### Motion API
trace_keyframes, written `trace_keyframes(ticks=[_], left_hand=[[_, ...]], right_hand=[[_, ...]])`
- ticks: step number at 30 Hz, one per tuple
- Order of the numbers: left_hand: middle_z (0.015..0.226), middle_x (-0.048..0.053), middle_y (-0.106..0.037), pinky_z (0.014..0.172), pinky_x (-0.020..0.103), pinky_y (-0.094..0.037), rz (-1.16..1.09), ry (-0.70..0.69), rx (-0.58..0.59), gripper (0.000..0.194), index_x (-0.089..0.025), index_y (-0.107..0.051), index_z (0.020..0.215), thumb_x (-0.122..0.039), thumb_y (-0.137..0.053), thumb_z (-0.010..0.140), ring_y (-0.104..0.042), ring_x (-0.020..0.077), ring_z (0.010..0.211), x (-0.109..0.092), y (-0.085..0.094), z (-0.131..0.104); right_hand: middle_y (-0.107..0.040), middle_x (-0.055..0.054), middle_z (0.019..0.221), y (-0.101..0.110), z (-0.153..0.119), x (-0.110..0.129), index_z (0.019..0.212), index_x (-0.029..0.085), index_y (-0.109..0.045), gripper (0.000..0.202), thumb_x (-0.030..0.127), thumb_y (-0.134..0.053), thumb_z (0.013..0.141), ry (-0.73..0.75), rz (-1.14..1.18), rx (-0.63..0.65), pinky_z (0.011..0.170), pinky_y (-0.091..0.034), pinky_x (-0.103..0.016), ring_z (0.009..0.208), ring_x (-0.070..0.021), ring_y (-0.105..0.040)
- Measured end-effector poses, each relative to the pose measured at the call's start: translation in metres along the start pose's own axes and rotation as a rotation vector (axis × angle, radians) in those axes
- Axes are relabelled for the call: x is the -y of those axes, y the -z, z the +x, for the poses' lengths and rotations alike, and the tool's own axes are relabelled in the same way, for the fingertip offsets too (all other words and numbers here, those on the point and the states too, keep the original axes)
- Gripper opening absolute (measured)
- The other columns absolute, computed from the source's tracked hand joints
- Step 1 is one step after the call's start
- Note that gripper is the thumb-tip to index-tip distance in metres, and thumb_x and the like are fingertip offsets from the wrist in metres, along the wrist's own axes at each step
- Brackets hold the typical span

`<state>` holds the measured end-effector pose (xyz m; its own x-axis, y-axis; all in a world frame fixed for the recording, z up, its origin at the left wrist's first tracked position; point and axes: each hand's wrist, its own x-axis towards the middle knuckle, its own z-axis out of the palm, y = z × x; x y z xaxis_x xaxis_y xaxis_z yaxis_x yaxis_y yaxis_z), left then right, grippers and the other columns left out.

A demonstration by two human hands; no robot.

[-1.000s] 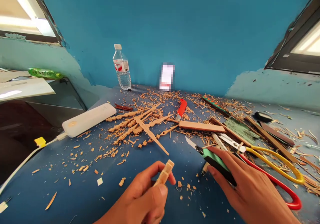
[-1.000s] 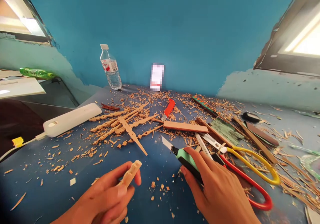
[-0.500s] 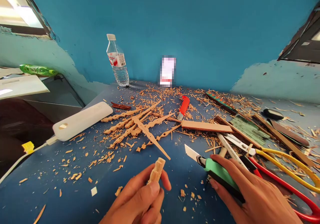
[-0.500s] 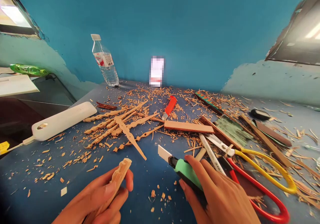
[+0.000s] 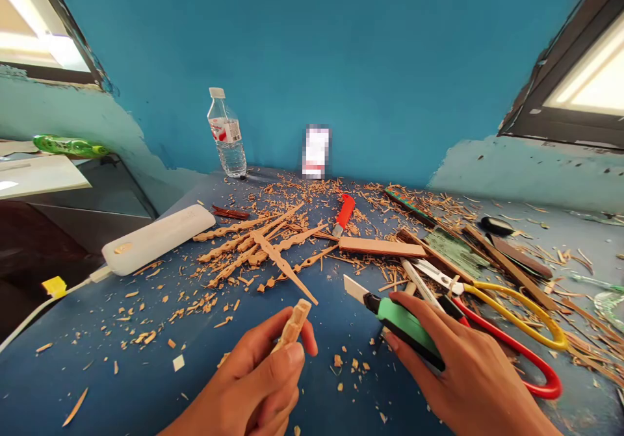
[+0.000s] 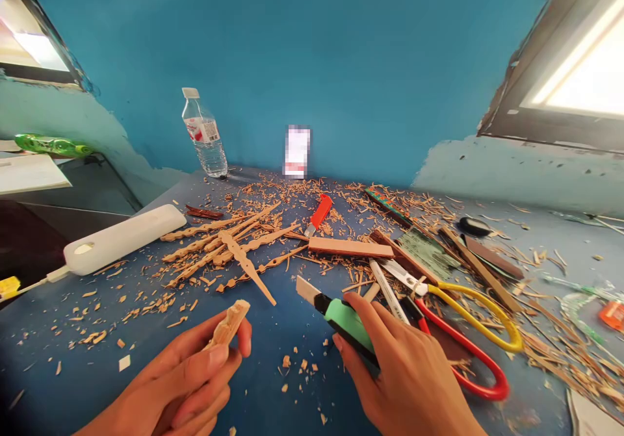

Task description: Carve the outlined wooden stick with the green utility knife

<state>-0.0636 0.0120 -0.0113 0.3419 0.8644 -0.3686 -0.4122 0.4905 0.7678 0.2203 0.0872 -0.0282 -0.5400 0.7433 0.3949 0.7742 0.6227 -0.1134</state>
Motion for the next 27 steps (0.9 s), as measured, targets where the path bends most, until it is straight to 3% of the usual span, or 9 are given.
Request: trace_keyframes(ticks=[7, 11, 17, 23, 27], left_hand=[[0.055, -0.012, -0.038, 0.04, 0.022, -0.014, -0.021, -0.013, -0.021, 0.038, -0.024, -0.064, 0.104, -0.059, -0.072, 0.095, -0.017, 0.0042, 0.037, 0.0, -0.004, -0.002], [0.058, -0.01, -0.043, 0.042, 0.022, -0.016, -0.041, -0.033, -0.021, 0.034, -0.022, -0.064, 0.102, -0.055, -0.068, 0.096, -0.019, 0.0043, 0.038, 0.0, -0.007, -0.003], [0.061, -0.009, -0.045, 0.043, 0.023, -0.017, -0.027, -0.016, -0.019, 0.031, -0.021, -0.065, 0.103, -0.051, -0.066, 0.098, -0.02, 0.0045, 0.039, -0.001, -0.006, -0.004], [0.062, -0.009, -0.042, 0.045, 0.024, -0.017, -0.02, -0.036, -0.024, 0.024, -0.023, -0.065, 0.109, -0.043, -0.061, 0.096, -0.021, 0.0055, 0.041, 0.003, -0.002, -0.004], [0.073, -0.009, -0.047, 0.049, 0.021, -0.025, 0.026, -0.041, -0.051, 0.045, -0.029, -0.061, 0.12, -0.052, -0.079, 0.085, -0.025, 0.0047, 0.047, 0.01, -0.001, -0.007]], right_hand=[[-0.084, -0.005, 0.111, -0.007, -0.004, 0.003, 0.138, 0.028, -0.062, 0.036, 0.043, -0.051, 0.108, -0.043, -0.009, 0.006, 0.056, -0.06, -0.033, 0.075, -0.0266, -0.082], [-0.083, -0.006, 0.117, -0.005, -0.005, 0.005, 0.139, 0.027, -0.061, 0.034, 0.04, -0.048, 0.11, -0.012, 0.0, 0.034, 0.062, -0.063, -0.033, 0.079, -0.0253, -0.083], [-0.084, -0.005, 0.111, -0.002, -0.004, 0.003, 0.138, 0.025, -0.061, 0.034, 0.04, -0.052, 0.109, 0.045, 0.023, 0.025, 0.058, -0.062, -0.03, 0.075, -0.0231, -0.083], [-0.084, -0.007, 0.114, 0.0, -0.008, 0.006, 0.14, 0.026, -0.059, 0.035, 0.041, -0.052, 0.109, -0.008, 0.059, -0.047, 0.074, -0.068, -0.034, 0.08, -0.0243, -0.083], [-0.083, -0.012, 0.112, 0.008, -0.012, 0.019, 0.141, 0.023, -0.062, 0.038, 0.04, -0.05, 0.109, 0.059, 0.125, -0.085, 0.079, -0.068, -0.034, 0.089, -0.0268, -0.083]])
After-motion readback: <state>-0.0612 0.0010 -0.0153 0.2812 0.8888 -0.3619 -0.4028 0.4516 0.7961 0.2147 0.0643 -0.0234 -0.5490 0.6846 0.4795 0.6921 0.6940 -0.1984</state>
